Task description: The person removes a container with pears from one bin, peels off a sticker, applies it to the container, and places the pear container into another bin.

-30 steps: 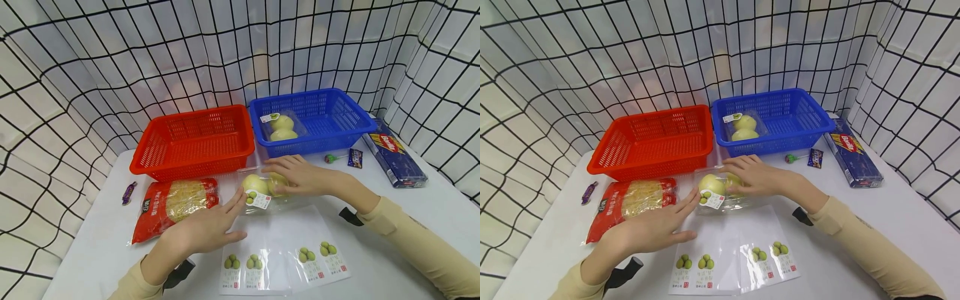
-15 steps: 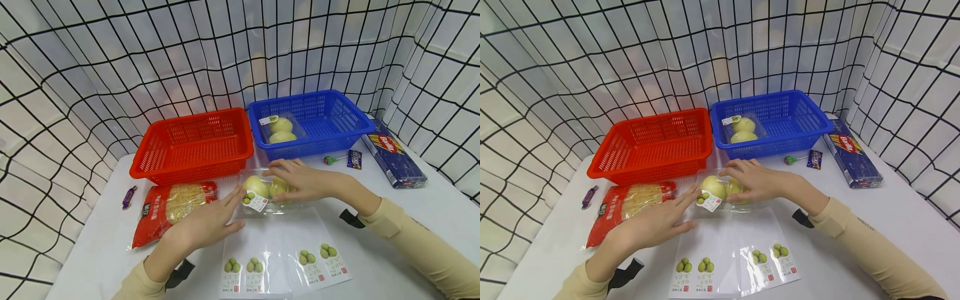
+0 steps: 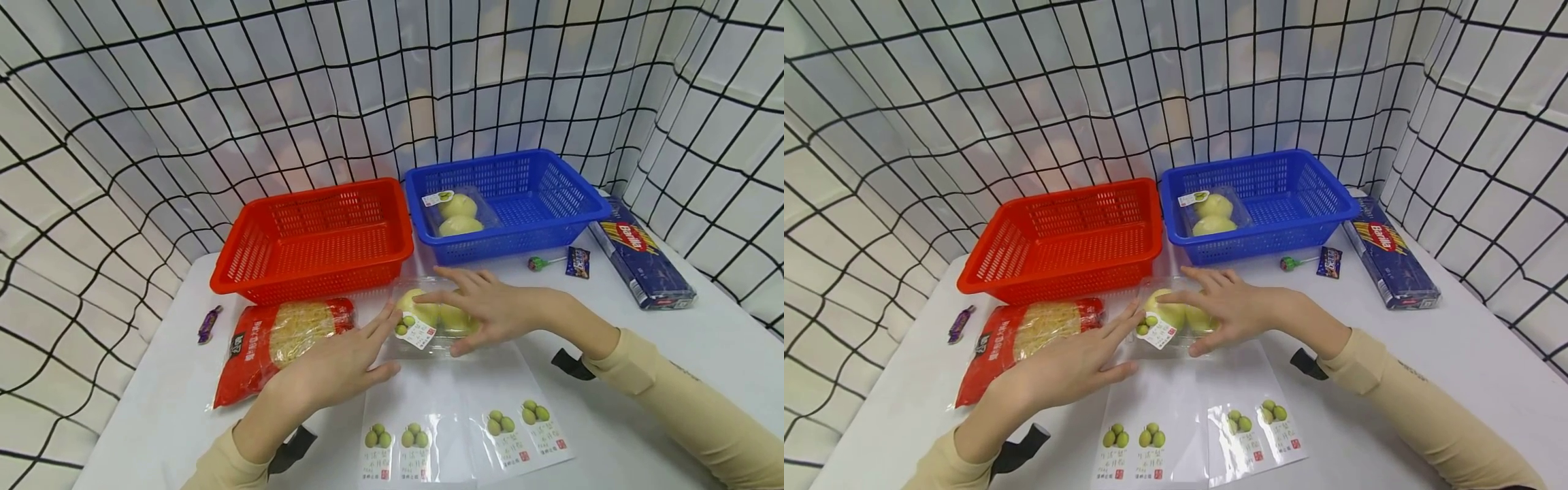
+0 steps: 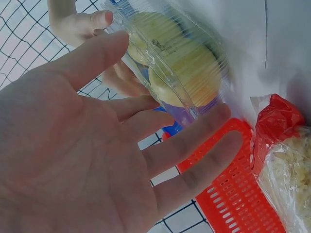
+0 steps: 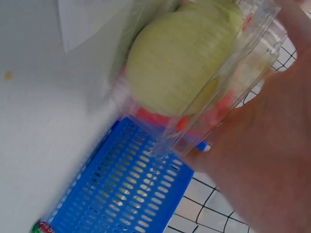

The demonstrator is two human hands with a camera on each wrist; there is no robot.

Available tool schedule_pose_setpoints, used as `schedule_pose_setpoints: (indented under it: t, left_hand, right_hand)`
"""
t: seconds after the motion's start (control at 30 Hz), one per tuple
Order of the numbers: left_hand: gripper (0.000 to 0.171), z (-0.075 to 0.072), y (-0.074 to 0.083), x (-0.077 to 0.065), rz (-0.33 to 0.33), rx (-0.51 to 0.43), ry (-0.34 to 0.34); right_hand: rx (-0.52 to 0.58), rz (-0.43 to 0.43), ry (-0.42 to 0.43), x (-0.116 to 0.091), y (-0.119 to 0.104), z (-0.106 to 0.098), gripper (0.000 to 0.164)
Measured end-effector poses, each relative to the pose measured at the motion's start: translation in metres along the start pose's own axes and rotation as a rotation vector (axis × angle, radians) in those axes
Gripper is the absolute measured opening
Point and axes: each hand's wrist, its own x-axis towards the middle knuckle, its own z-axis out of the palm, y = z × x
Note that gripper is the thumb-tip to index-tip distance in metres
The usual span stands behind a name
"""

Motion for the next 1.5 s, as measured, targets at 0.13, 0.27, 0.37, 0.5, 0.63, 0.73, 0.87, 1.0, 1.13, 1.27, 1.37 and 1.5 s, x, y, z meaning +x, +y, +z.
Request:
schedule_pose_setpoints:
  t: [0.13, 0.27, 0.37, 0.5, 0.63, 0.73, 0.87, 1.0, 1.13, 1.27, 1.37, 1.5]
  left_hand:
    - [0.084, 0.0012, -0.0015, -0.0002, -0.005, -0.018, -0.018]
    - [0.086, 0.0026, -0.0029, 0.0013, -0.013, -0.022, -0.045]
    - [0.087, 0.0031, -0.0029, 0.0023, -0.017, -0.019, -0.068]
    - [0.088, 0.0034, -0.0029, 0.0029, -0.012, -0.016, -0.083]
    - [0.087, 0.0033, -0.0029, 0.0024, -0.002, -0.003, -0.089]
    - [0.087, 0.0032, -0.0027, 0.0021, 0.003, -0.001, -0.088]
    - [0.089, 0.0036, -0.0029, 0.0029, -0.008, -0.014, -0.088]
    - [0.090, 0.0046, -0.0038, 0.0042, -0.019, -0.032, -0.087]
    - [0.088, 0.0054, -0.0040, 0.0048, -0.015, -0.041, -0.079]
    - [0.088, 0.0059, -0.0028, 0.0027, 0.017, -0.032, -0.059]
    - [0.090, 0.0053, -0.0022, 0.0002, 0.015, -0.013, -0.042]
    - [0.090, 0.0041, -0.0027, -0.0013, -0.019, -0.008, -0.031]
  right_hand:
    - [0.012, -0.133, -0.005, 0.0007, 0.0020, 0.0028, 0.065]
    - [-0.008, -0.219, -0.015, -0.0003, 0.0037, 0.0024, 0.054]
    - [-0.017, -0.235, -0.033, -0.0025, 0.0042, 0.0008, 0.054]
    - [-0.016, -0.240, -0.056, -0.0059, 0.0047, -0.0001, 0.055]
    - [0.004, -0.230, -0.081, -0.0068, 0.0047, -0.0010, 0.055]
    - [0.024, -0.217, -0.095, -0.0069, 0.0041, -0.0021, 0.056]
    - [0.042, -0.155, -0.069, -0.0061, 0.0040, -0.0013, 0.071]
    - [0.067, -0.039, -0.037, -0.0042, 0.0026, 0.0023, 0.092]
    - [0.030, 0.020, -0.017, -0.0037, 0.0017, 0.0044, 0.098]
    - [-0.005, 0.066, -0.005, -0.0044, 0.0023, 0.0040, 0.100]
    - [0.000, 0.084, 0.002, -0.0044, 0.0023, 0.0019, 0.097]
    - [0.022, 0.089, 0.009, -0.0040, 0.0027, -0.0015, 0.094]
